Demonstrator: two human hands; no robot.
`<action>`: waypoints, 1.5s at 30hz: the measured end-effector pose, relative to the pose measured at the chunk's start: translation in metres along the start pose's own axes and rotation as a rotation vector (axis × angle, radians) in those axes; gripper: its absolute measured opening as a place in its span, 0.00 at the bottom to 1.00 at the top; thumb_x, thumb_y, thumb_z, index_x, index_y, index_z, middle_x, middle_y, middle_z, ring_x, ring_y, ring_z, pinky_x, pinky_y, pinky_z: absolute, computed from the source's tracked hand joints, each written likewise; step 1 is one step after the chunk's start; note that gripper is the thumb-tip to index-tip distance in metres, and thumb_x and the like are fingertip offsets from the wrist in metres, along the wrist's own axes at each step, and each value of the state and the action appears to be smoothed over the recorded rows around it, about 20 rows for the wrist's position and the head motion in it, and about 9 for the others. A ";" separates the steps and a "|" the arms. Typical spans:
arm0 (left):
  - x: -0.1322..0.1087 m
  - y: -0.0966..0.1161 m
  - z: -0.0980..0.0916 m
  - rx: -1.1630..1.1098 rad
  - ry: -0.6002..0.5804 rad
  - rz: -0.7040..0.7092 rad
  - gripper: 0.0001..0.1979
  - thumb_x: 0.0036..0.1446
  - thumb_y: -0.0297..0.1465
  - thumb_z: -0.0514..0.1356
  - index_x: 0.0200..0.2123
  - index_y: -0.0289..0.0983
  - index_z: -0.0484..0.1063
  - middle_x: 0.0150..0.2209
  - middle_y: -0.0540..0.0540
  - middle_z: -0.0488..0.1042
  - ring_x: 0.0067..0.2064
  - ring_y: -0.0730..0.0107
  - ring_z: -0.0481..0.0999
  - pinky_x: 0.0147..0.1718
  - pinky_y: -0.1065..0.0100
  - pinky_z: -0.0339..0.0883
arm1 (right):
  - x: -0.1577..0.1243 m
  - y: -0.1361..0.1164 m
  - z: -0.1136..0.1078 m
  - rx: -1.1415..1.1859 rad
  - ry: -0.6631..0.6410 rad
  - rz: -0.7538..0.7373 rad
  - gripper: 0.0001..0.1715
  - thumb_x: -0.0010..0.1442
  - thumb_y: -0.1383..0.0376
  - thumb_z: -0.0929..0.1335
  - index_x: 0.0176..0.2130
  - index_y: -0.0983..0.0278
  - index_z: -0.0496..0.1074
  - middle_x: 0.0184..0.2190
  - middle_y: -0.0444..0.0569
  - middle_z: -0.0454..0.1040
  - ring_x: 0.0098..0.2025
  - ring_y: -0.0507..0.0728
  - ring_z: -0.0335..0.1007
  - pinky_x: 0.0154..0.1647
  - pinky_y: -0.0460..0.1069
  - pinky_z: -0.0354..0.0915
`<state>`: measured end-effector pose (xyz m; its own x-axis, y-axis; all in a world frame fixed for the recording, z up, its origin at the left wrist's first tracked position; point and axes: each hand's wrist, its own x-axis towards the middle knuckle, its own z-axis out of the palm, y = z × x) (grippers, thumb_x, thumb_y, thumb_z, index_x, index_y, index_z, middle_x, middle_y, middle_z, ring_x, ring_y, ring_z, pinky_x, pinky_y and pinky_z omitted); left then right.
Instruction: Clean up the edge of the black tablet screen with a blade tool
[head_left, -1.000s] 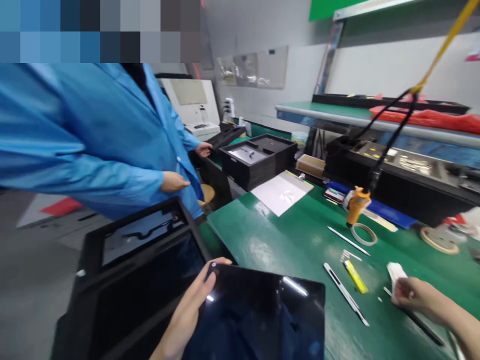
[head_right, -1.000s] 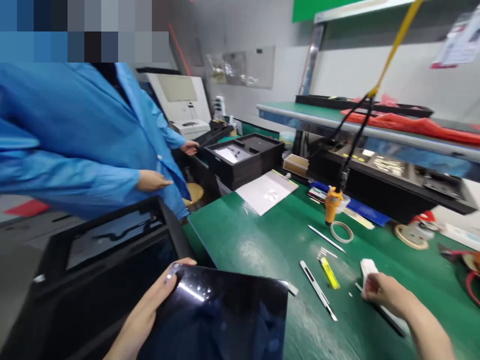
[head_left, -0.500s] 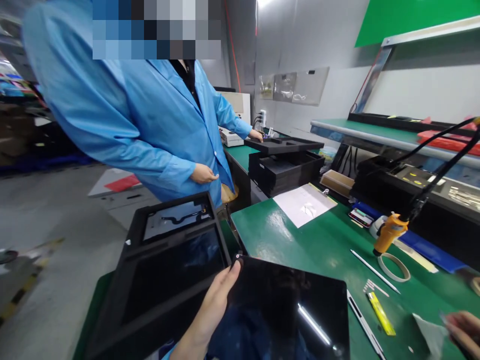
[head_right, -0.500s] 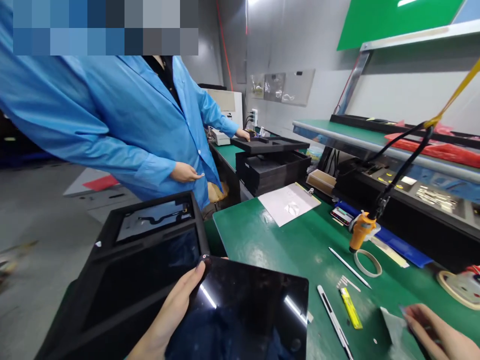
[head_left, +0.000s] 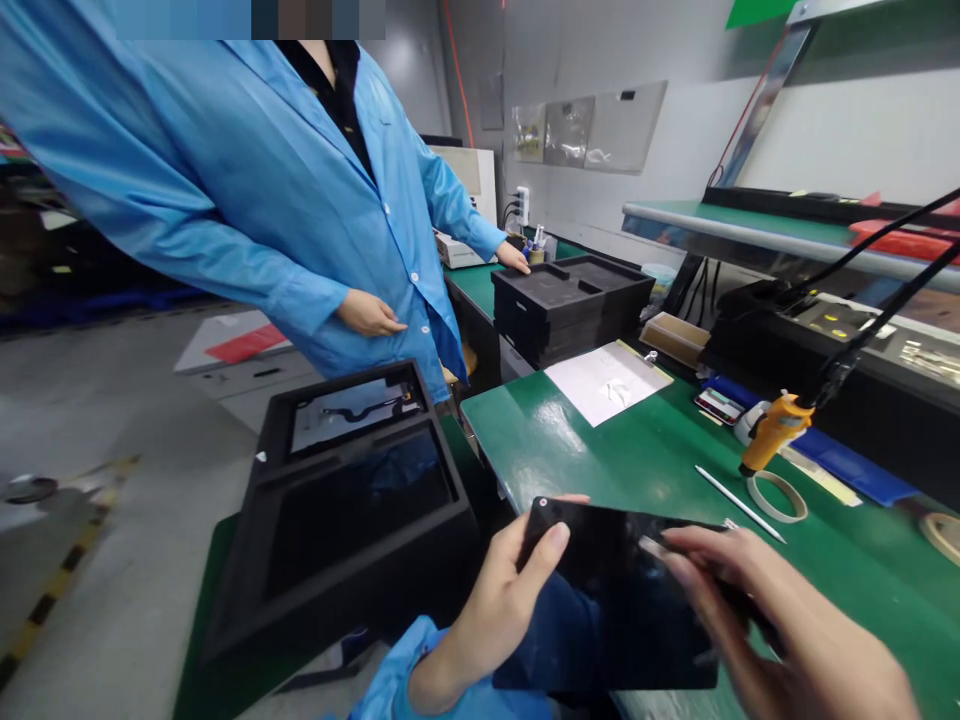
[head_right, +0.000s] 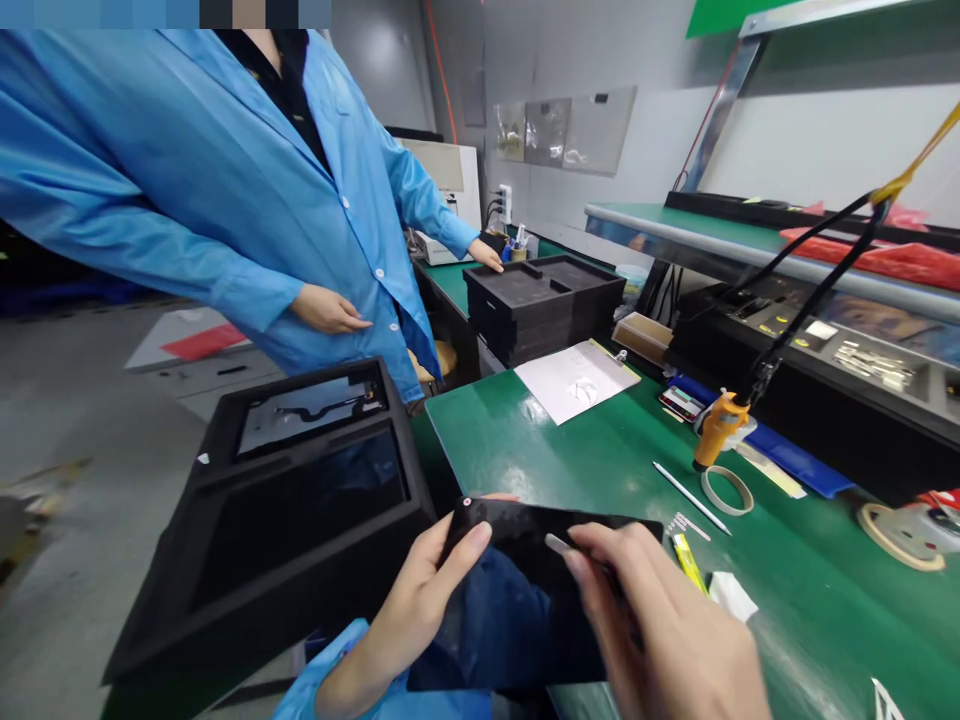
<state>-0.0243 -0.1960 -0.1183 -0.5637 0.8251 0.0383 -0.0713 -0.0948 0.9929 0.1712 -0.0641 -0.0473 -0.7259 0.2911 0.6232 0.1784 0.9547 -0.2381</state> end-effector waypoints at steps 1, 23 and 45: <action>-0.001 0.002 0.003 0.008 -0.026 0.011 0.34 0.71 0.62 0.66 0.59 0.40 0.90 0.60 0.41 0.90 0.63 0.45 0.87 0.66 0.57 0.79 | 0.005 -0.007 0.006 0.033 0.005 0.004 0.09 0.87 0.60 0.65 0.54 0.57 0.75 0.40 0.44 0.85 0.34 0.51 0.87 0.35 0.41 0.77; -0.023 0.008 0.019 0.128 -0.208 0.135 0.20 0.83 0.42 0.59 0.66 0.39 0.83 0.68 0.41 0.84 0.69 0.60 0.83 0.71 0.69 0.71 | -0.002 -0.028 0.034 0.060 0.056 0.020 0.10 0.88 0.67 0.62 0.55 0.62 0.73 0.39 0.46 0.81 0.35 0.51 0.84 0.37 0.44 0.74; -0.033 0.033 0.007 0.217 -0.319 0.195 0.18 0.81 0.32 0.58 0.65 0.45 0.83 0.60 0.47 0.89 0.58 0.62 0.90 0.61 0.71 0.77 | -0.003 -0.032 0.020 0.208 -0.079 0.121 0.07 0.85 0.60 0.68 0.47 0.56 0.70 0.33 0.39 0.78 0.28 0.49 0.80 0.32 0.39 0.75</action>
<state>-0.0021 -0.2220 -0.0863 -0.2648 0.9374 0.2261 0.2054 -0.1742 0.9630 0.1545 -0.0969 -0.0566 -0.7589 0.3886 0.5225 0.1323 0.8777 -0.4607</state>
